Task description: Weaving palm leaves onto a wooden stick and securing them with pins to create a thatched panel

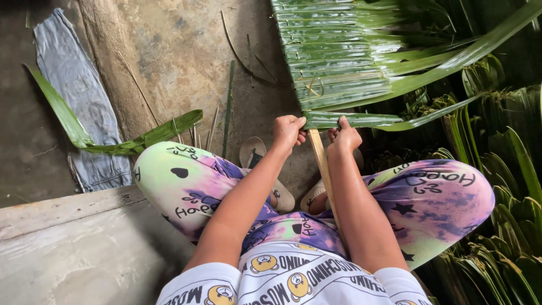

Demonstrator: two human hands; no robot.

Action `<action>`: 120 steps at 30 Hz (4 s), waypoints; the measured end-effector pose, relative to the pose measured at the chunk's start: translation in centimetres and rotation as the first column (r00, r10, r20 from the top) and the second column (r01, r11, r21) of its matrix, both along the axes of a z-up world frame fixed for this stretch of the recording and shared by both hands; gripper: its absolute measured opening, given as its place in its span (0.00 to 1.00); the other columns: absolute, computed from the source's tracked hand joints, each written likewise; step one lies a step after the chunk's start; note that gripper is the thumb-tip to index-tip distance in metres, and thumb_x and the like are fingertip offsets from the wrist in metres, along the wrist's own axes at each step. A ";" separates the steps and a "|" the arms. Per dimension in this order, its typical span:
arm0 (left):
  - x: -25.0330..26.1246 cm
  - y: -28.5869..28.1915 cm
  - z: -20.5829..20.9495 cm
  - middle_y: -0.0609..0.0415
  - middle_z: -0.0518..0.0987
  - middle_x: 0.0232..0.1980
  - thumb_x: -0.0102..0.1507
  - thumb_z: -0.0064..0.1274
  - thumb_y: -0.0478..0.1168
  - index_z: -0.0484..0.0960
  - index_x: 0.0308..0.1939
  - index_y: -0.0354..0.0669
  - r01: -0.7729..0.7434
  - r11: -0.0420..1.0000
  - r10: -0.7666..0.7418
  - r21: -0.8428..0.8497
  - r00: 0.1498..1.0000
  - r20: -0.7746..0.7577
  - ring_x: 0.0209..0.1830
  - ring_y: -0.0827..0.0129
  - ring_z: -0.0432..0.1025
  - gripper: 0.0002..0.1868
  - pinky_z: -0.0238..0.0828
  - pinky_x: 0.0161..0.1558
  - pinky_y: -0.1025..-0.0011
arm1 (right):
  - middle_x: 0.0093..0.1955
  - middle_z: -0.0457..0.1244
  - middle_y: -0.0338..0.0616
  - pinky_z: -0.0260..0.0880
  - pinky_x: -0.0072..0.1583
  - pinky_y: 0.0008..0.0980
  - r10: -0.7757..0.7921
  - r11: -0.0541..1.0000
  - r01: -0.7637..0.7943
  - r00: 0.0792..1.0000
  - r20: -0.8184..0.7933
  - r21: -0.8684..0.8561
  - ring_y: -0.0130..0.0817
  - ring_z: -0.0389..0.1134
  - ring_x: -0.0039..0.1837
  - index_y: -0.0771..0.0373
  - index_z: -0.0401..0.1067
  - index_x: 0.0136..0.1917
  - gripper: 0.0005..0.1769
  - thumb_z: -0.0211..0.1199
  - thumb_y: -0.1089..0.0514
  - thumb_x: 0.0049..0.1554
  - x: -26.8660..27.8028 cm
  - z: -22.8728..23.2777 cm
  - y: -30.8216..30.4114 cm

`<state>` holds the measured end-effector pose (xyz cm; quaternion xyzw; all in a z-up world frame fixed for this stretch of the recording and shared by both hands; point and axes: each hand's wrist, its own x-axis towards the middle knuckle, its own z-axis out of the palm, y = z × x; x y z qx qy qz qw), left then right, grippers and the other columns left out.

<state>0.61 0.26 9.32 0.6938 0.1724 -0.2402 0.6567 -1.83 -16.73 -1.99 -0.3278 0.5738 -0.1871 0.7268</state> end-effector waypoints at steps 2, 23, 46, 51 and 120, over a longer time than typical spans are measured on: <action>0.0 0.2 0.0 0.39 0.79 0.21 0.64 0.55 0.38 0.81 0.32 0.30 -0.022 1.000 0.022 -0.016 1.000 -0.004 0.11 0.68 0.74 0.12 0.71 0.08 0.76 | 0.33 0.61 0.45 0.81 0.35 0.45 0.030 0.999 -0.029 0.999 -0.037 0.012 0.34 0.70 0.27 0.64 0.64 0.50 0.18 0.72 0.57 0.56 -0.6 0.2 0.1; 1.3 0.1 -3.4 0.53 0.73 0.12 0.58 0.59 0.43 0.81 0.22 0.43 -0.014 0.994 0.009 0.107 0.999 0.046 0.08 0.76 0.60 0.12 0.49 0.12 0.80 | 0.36 0.61 0.45 0.82 0.34 0.43 0.028 1.000 -0.027 0.997 -0.074 0.014 0.32 0.71 0.28 0.69 0.63 0.54 0.21 0.70 0.58 0.56 -0.7 3.0 1.2; 6.9 -3.6 1.1 0.52 0.72 0.28 0.40 0.72 0.63 0.76 0.35 0.42 -0.319 0.388 -0.878 0.865 0.156 0.452 0.26 0.54 0.76 0.35 0.75 0.28 0.56 | 0.25 0.56 0.47 0.71 0.28 0.32 0.014 0.980 -0.008 0.999 0.029 -0.201 0.32 0.63 0.23 0.70 0.67 0.41 0.16 0.73 0.60 0.55 0.5 1.5 0.6; 8.4 -5.2 -3.5 0.50 0.67 0.21 0.46 0.68 0.60 0.74 0.28 0.38 -0.433 0.306 -0.941 0.848 -0.001 0.339 0.16 0.52 0.69 0.30 0.64 0.17 0.49 | 0.24 0.57 0.48 0.72 0.29 0.32 0.011 0.981 -0.005 0.999 0.033 -0.192 0.30 0.63 0.23 0.70 0.67 0.41 0.16 0.72 0.60 0.55 0.5 1.5 0.6; 1.6 -1.1 -4.2 0.47 0.86 0.40 0.60 0.49 0.47 0.83 0.41 0.47 0.170 0.847 -0.302 0.504 0.934 0.193 0.48 0.47 0.80 0.12 0.78 0.54 0.47 | 0.36 0.60 0.44 0.84 0.38 0.44 0.025 1.000 -0.024 0.999 -0.036 0.019 0.34 0.70 0.28 0.63 0.64 0.53 0.21 0.71 0.51 0.58 -0.5 1.9 0.4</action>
